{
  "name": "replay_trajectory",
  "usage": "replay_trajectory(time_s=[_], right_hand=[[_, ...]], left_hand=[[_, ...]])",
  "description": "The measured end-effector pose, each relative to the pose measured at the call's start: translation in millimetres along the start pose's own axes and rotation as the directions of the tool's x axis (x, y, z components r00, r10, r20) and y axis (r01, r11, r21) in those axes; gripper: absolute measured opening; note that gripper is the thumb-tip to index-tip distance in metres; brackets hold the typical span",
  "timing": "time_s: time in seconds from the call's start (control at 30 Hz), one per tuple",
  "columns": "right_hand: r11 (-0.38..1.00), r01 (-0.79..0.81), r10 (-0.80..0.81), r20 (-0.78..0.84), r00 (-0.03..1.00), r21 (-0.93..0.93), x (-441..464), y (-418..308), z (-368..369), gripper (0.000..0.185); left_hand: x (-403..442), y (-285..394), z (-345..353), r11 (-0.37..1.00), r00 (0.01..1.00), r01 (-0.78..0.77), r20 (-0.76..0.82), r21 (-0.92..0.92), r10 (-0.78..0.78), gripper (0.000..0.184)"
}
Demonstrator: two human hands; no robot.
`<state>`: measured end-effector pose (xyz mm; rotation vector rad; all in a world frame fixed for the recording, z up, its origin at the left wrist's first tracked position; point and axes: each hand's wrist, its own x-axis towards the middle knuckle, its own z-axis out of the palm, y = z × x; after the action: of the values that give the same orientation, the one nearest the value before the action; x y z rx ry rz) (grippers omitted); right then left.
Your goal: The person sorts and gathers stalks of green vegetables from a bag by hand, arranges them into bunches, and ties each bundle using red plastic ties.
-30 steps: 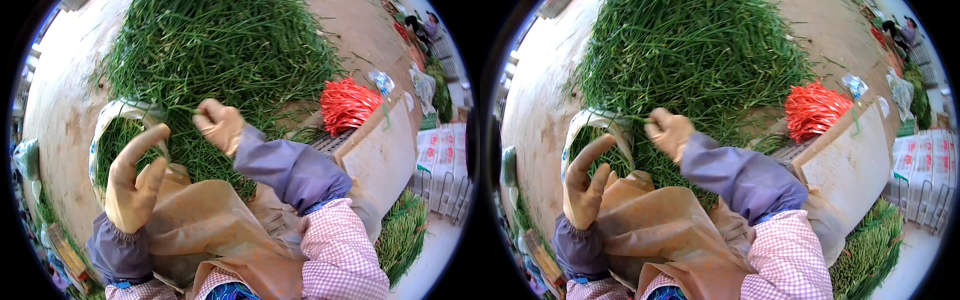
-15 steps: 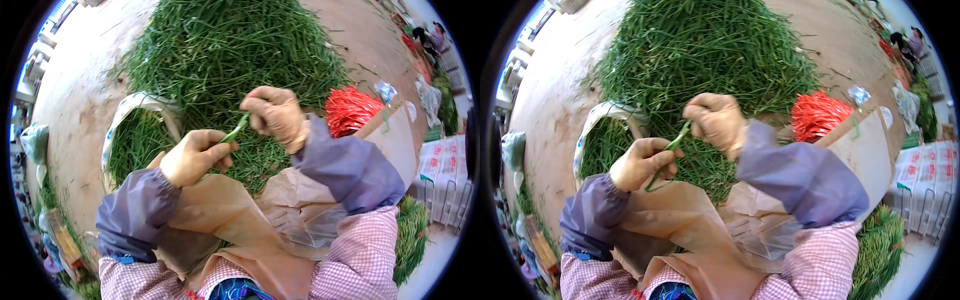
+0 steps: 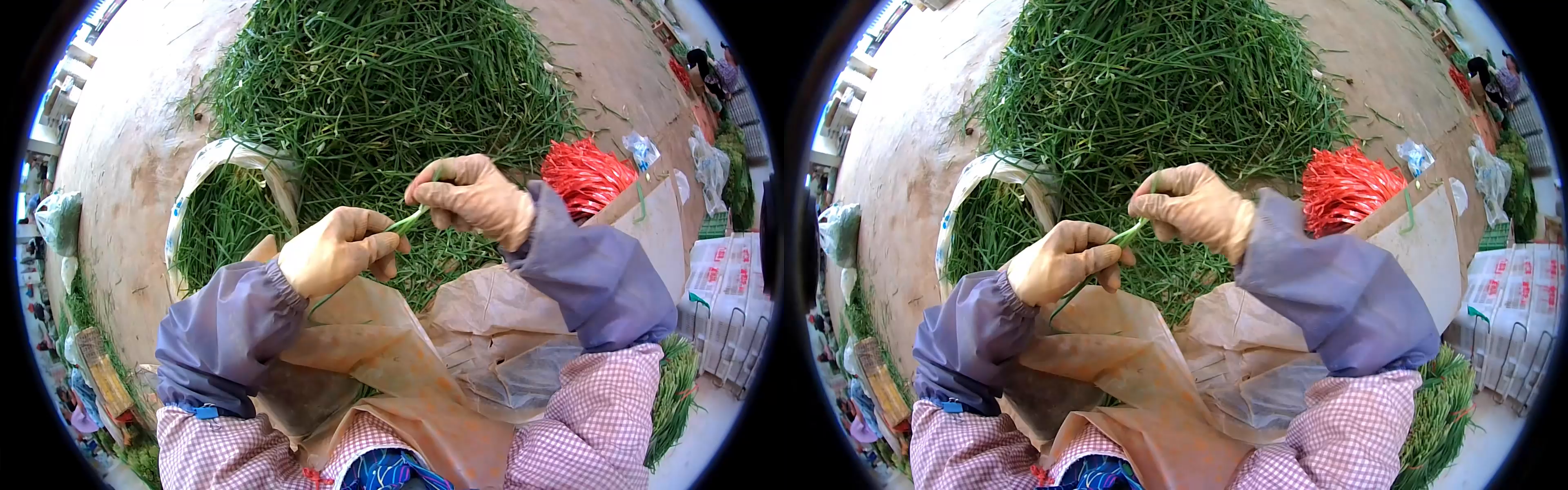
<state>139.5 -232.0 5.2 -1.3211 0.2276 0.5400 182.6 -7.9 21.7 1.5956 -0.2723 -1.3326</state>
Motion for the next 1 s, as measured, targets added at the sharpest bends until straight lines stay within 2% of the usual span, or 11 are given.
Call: replay_trajectory(time_s=[0.2,0.27,0.3,0.33,0.37,0.4,0.43,0.73,0.83,0.97,1.0], right_hand=[[0.889,0.437,-0.457,-0.262,0.850,-0.134,-14,-22,-55,0.029],[0.944,0.329,-0.325,-0.097,0.941,0.034,-33,-42,-112,0.054],[0.929,0.164,-0.229,-0.167,0.959,-0.332,-44,-37,-133,0.076],[0.822,-0.028,-0.173,-0.296,0.939,-0.569,-49,-16,-158,0.077],[0.268,-0.236,-0.274,-0.309,0.911,-0.934,-53,11,-197,0.067],[-0.178,-0.451,-0.045,-0.450,0.892,-0.875,-59,5,-203,0.047],[-0.182,-0.505,-0.028,-0.509,0.860,-0.844,-68,21,-224,0.029],[-0.251,-0.529,0.333,-0.585,0.739,-0.811,-76,56,-252,0.018],[-0.114,-0.512,0.266,-0.523,0.810,-0.851,-80,58,-256,0.018],[0.157,-0.505,-0.258,-0.529,0.809,-0.849,-102,58,-243,0.014],[0.358,-0.441,-0.340,-0.555,0.759,-0.823,-110,56,-237,0.013]], left_hand=[[-1,1,-3,0.996,0.998,-0.066,0.003,0.066,0.066,0.024],[-1,-4,-2,0.993,0.994,-0.112,-0.017,-0.038,0.111,0.023],[0,-3,1,0.989,0.989,-0.146,-0.031,-0.003,0.146,0.023],[-1,-2,3,0.984,0.983,-0.176,-0.047,0.035,0.178,0.023],[-2,0,4,0.976,0.976,-0.203,-0.062,0.076,0.208,0.022],[-3,5,1,0.978,0.987,-0.153,-0.020,0.141,0.157,0.023],[-1,5,2,0.974,0.986,-0.160,-0.023,0.163,0.166,0.023],[14,12,12,0.924,0.991,-0.122,-0.005,0.362,0.133,0.023],[15,12,16,0.882,0.976,-0.172,-0.045,0.438,0.212,0.022],[16,11,16,0.887,0.977,-0.168,-0.046,0.431,0.207,0.022],[15,13,16,0.896,0.981,-0.151,-0.047,0.417,0.187,0.022]])
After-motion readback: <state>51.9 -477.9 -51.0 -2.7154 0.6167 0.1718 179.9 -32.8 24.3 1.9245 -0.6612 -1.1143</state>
